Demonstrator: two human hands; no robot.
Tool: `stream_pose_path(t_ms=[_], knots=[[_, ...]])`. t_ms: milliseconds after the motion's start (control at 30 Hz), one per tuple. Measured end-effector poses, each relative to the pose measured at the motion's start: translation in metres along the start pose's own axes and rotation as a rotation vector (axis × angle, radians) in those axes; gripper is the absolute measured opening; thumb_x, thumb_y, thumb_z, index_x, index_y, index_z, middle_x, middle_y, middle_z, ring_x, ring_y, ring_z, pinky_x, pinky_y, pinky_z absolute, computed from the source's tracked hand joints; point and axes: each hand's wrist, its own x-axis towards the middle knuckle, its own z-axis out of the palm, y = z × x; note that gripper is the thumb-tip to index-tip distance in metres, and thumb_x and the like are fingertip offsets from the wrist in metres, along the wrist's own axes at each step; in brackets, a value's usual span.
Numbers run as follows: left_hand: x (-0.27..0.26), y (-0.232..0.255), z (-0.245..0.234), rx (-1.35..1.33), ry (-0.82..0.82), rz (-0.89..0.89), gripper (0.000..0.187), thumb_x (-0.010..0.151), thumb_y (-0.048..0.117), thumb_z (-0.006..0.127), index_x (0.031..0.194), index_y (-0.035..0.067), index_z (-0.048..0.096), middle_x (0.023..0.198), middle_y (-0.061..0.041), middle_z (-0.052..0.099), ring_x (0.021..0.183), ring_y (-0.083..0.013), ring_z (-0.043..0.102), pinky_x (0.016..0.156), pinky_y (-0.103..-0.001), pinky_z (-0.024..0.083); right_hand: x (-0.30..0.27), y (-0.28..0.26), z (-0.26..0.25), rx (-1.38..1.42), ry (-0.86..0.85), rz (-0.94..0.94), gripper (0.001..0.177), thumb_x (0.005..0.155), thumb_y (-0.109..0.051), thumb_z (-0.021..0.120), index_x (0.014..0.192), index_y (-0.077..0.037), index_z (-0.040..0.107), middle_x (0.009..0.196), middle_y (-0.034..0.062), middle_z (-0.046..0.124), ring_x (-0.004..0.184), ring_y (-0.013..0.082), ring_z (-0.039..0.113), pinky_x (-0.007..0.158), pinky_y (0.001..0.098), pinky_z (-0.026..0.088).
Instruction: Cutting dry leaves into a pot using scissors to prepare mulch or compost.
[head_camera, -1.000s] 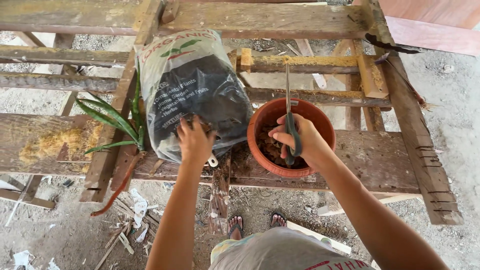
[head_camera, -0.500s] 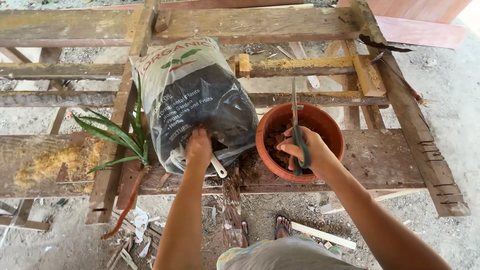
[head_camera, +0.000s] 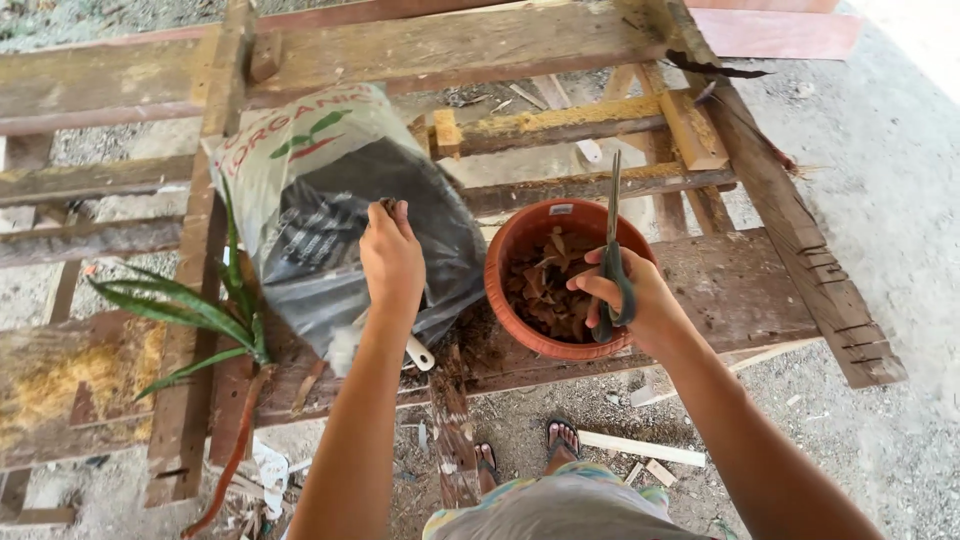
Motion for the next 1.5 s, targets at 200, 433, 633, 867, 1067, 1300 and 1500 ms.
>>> stream_pose_path(t_ms=[200,433,633,867,1067,1300,1500], knots=[[0.002,0.047,0.026,0.001,0.004,0.001,0.028,0.102,0.034,0.048,0.095,0.007,0.053,0.070,-0.016,0.068,0.067,-0.0353,0.070,0.055,-0.043,0.056,0.004,0.005,-0.025,-0.001,0.038,-0.021,0.043,0.072,-0.003,0.074,0.108,0.009,0.054,0.079,0.0249,0.068,0.035,0.0279,0.059,0.035,0.0264,0.033],[-0.028,0.115,0.083,-0.315,-0.598,-0.051,0.027,0.095,0.036,0.049,0.093,0.014,0.065,0.088,-0.010,0.070,0.095,-0.0303,0.068,0.085,-0.044,0.052,-0.001,-0.006,-0.056,-0.028,0.051,0.005,0.044,0.070,0.000,0.074,0.109,0.011,0.056,0.072,0.0232,0.066,0.031,0.0269,0.057,0.029,0.0265,0.033],[-0.043,0.157,0.060,0.294,-1.285,0.100,0.069,0.082,0.031,0.073,0.142,0.032,0.038,0.146,-0.012,0.029,0.132,-0.0460,0.033,0.102,-0.062,0.038,-0.002,-0.025,-0.102,-0.200,-0.002,0.073,0.057,0.071,0.009,0.072,0.124,0.011,0.050,0.074,0.0195,0.058,0.030,0.0263,0.054,0.027,0.0308,0.037],[-0.069,0.121,0.105,0.290,-1.096,0.290,0.060,0.079,-0.008,0.058,0.135,0.014,0.049,0.128,-0.025,0.044,0.115,-0.0537,0.047,0.085,-0.059,0.052,0.010,-0.001,-0.160,-0.670,0.062,0.228,0.065,0.074,-0.004,0.076,0.132,0.000,0.047,0.084,0.0221,0.061,0.065,0.0351,0.064,0.053,0.0429,0.049],[-0.065,0.135,0.095,0.262,-0.910,0.349,0.050,0.079,-0.015,0.050,0.123,0.004,0.063,0.105,-0.023,0.065,0.090,-0.0428,0.067,0.076,-0.047,0.059,0.024,0.061,-0.201,-1.190,-0.196,0.203,0.066,0.077,-0.012,0.064,0.137,-0.002,0.037,0.105,0.0301,0.064,0.100,0.0471,0.064,0.087,0.0543,0.052],[-0.065,0.143,0.082,0.207,-0.805,0.233,0.030,0.075,-0.016,0.052,0.091,0.005,0.067,0.101,-0.018,0.059,0.089,-0.0426,0.063,0.073,-0.044,0.061,0.054,0.133,-0.227,-1.328,-0.340,0.167,0.061,0.078,-0.016,0.065,0.134,-0.001,0.048,0.113,0.0257,0.063,0.110,0.0462,0.061,0.090,0.0520,0.051],[-0.068,0.142,0.074,0.083,-0.753,0.135,0.031,0.075,-0.018,0.052,0.092,0.006,0.061,0.102,-0.014,0.056,0.095,-0.0403,0.059,0.077,-0.041,0.058,0.068,0.143,-0.231,-1.577,-0.333,0.077,0.025,0.075,-0.015,0.061,0.096,-0.008,0.072,0.086,0.0127,0.074,0.087,0.0338,0.072,0.074,0.0448,0.058]])
